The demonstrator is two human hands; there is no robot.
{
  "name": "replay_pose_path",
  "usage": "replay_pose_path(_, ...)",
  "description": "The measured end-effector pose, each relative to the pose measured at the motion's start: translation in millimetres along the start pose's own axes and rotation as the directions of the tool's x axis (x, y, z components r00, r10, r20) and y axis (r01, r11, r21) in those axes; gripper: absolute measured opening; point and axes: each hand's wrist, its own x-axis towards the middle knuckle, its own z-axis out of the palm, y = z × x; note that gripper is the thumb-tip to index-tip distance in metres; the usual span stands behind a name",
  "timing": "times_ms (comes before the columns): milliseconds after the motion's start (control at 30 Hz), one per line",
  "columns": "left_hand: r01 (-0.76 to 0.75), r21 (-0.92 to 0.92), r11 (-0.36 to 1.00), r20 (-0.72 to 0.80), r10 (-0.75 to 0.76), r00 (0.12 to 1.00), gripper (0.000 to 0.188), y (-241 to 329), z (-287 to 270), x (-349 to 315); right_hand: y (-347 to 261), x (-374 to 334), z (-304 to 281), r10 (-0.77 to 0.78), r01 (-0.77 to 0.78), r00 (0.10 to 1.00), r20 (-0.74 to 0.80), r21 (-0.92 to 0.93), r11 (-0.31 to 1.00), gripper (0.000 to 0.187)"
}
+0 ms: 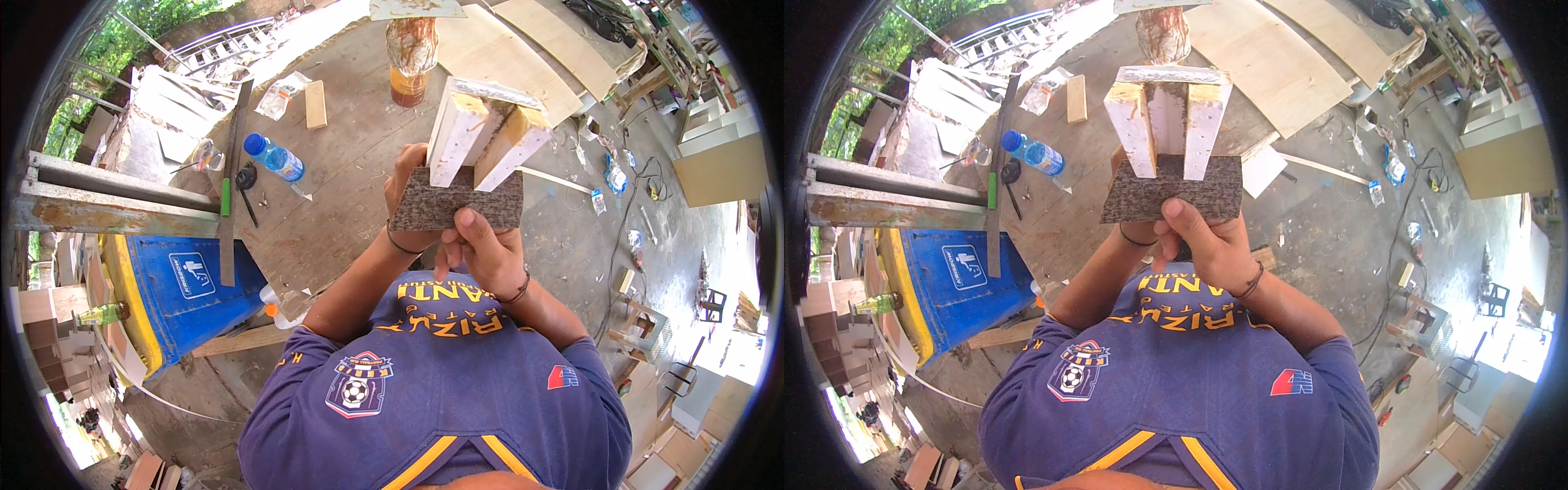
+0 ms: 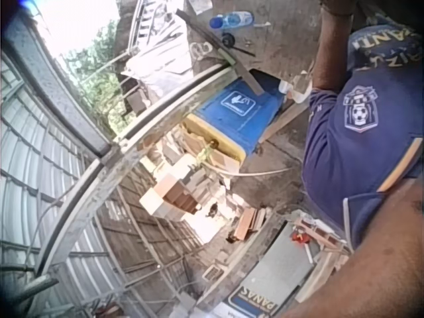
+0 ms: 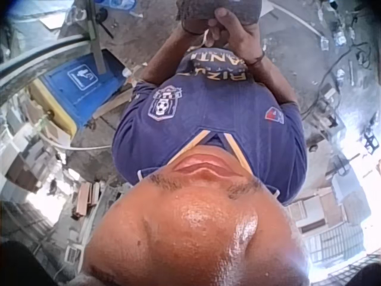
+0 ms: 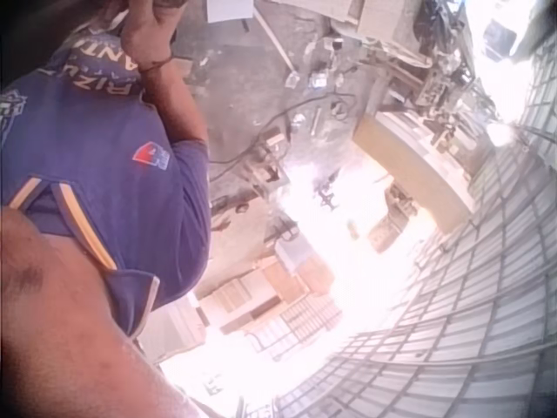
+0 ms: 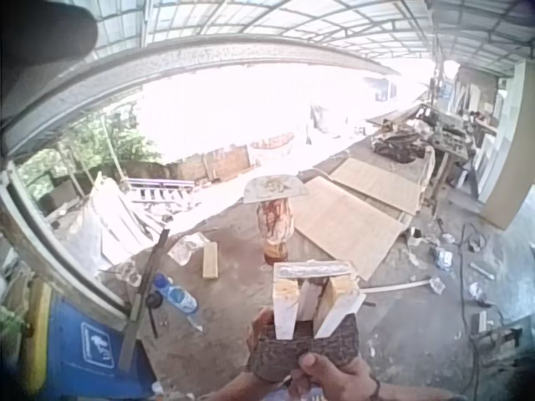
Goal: The person prepares thin wood strips by using a piece of sandpaper to smooth the edges while holding the strips against a wooden guide.
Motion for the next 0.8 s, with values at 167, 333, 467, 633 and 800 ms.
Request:
replay_pose_path(167,-0.113,0.123,0.986,-0.041,0.119,0.992,0.064,5,2,2,-2,0,10,-0.014,0.014,0.999,-0.045,-0.009,1.000,0.030)
replay_pose_path(333,-0.225,0.097,0.970,-0.012,0.227,0.974,0.064,14,-1,9,1,1,13,-0.031,0.027,0.998,-0.053,-0.068,0.997,0.033)
replay_pose_path(467,-0.262,0.040,0.964,-0.016,0.263,0.965,0.063,14,-3,9,5,0,16,-0.052,0.048,0.997,-0.052,-0.076,0.996,0.034)
replay_pose_path(633,-0.286,-0.029,0.958,-0.034,0.285,0.958,0.060,11,-3,8,10,1,17,-0.063,0.058,0.997,-0.032,-0.134,0.989,0.035)
replay_pose_path(800,-0.345,0.285,0.894,0.006,0.358,0.934,0.038,25,-12,13,5,7,3,-0.340,0.357,0.933,0.120,-0.445,0.821,0.030)
